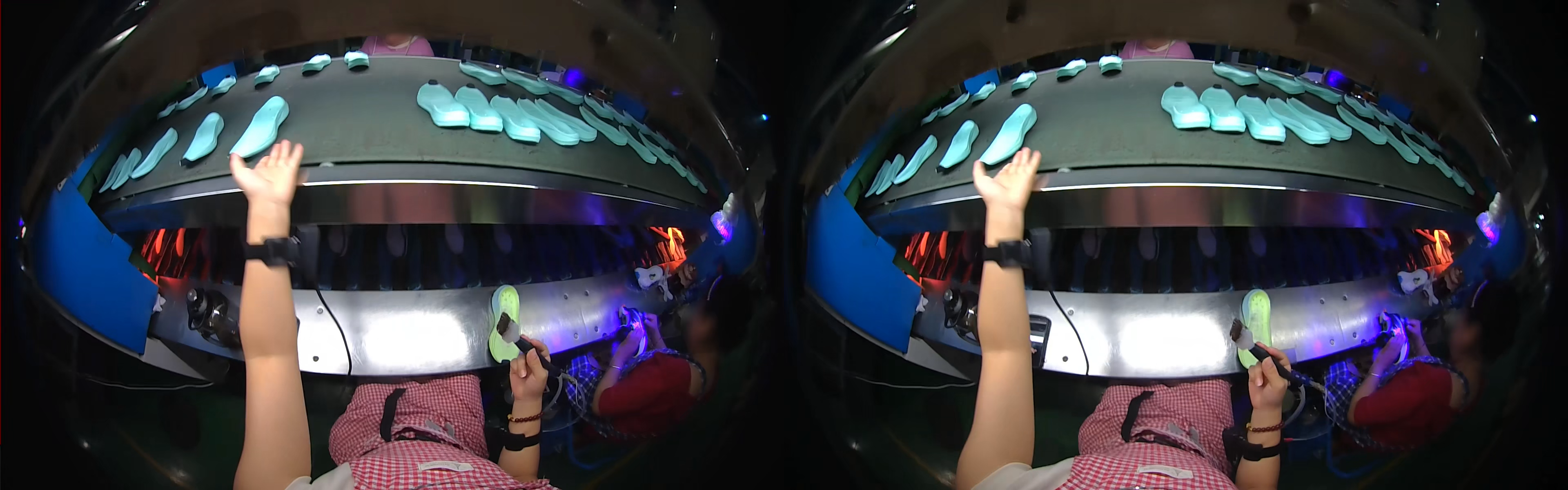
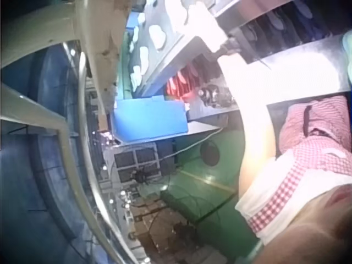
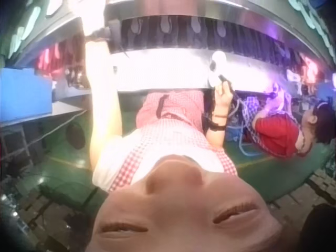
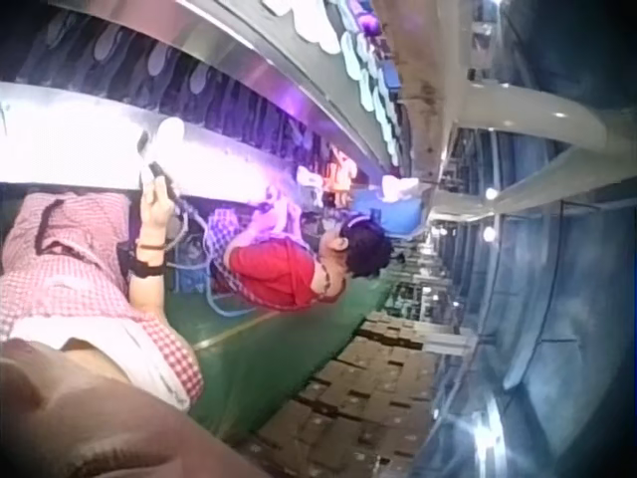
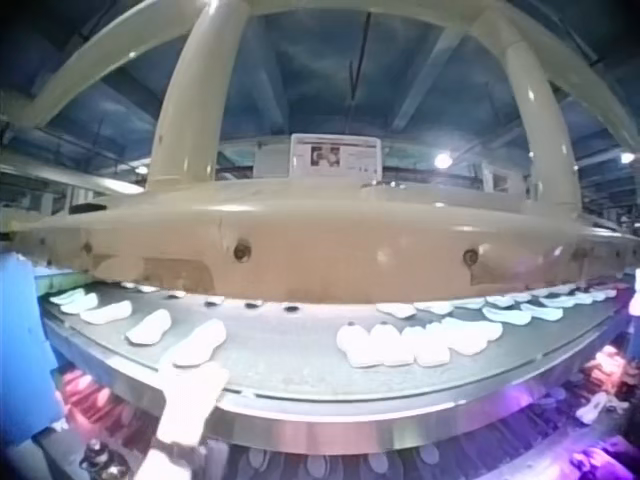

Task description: Applying primer or adhesive to shoe soles with a brush at an industrial assembly line.

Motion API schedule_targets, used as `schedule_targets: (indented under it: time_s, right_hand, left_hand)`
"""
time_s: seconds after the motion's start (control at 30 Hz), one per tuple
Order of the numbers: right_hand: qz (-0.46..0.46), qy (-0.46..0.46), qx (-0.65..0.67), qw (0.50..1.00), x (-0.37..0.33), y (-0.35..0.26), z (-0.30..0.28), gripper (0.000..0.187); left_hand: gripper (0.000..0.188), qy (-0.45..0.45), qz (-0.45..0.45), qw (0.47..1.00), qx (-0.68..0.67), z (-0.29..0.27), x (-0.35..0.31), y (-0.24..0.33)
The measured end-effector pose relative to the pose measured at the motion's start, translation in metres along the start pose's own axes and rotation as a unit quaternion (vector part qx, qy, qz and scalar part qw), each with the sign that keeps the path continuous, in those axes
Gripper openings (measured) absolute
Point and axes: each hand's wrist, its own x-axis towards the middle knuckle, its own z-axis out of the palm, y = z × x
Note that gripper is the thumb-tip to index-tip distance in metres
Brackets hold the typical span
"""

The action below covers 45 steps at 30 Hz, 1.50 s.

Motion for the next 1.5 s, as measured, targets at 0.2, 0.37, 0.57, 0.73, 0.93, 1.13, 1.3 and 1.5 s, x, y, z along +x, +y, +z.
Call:
schedule_targets:
  time_s: [0.2,0.37,0.57,0.73,0.93,1.13,1.3,1.5]
  right_hand:
    - [0.057,0.120,0.016,0.991,0.009,0.009,-0.015,0.018]
    - [0.090,0.116,0.027,0.989,0.018,0.026,0.002,0.016]
    - [0.128,0.150,0.042,0.979,0.028,0.034,-0.009,0.012]
    - [0.150,0.179,0.037,0.972,0.030,0.036,-0.019,0.011]
    - [0.139,0.168,0.058,0.974,0.038,0.042,-0.023,0.011]
    - [0.150,0.185,0.066,0.969,0.035,0.047,-0.022,0.011]
    - [0.161,0.202,0.049,0.965,0.031,0.050,-0.026,0.012]
    - [0.154,0.184,0.075,0.968,0.028,0.048,-0.021,0.010]
  left_hand:
    - [0.028,-0.342,0.459,0.450,0.685,-0.028,-0.041,-0.110]
    - [0.024,-0.205,0.622,0.315,0.687,-0.053,-0.042,-0.144]
    - [0.026,-0.190,0.636,0.293,0.688,-0.066,-0.042,-0.153]
    - [0.025,-0.185,0.640,0.287,0.689,-0.070,-0.044,-0.151]
    - [0.025,-0.183,0.654,0.285,0.676,-0.066,-0.038,-0.159]
    - [0.025,-0.180,0.651,0.283,0.681,-0.069,-0.038,-0.158]
    - [0.026,-0.182,0.642,0.288,0.686,-0.072,-0.041,-0.158]
    - [0.026,-0.186,0.651,0.287,0.678,-0.068,-0.039,-0.161]
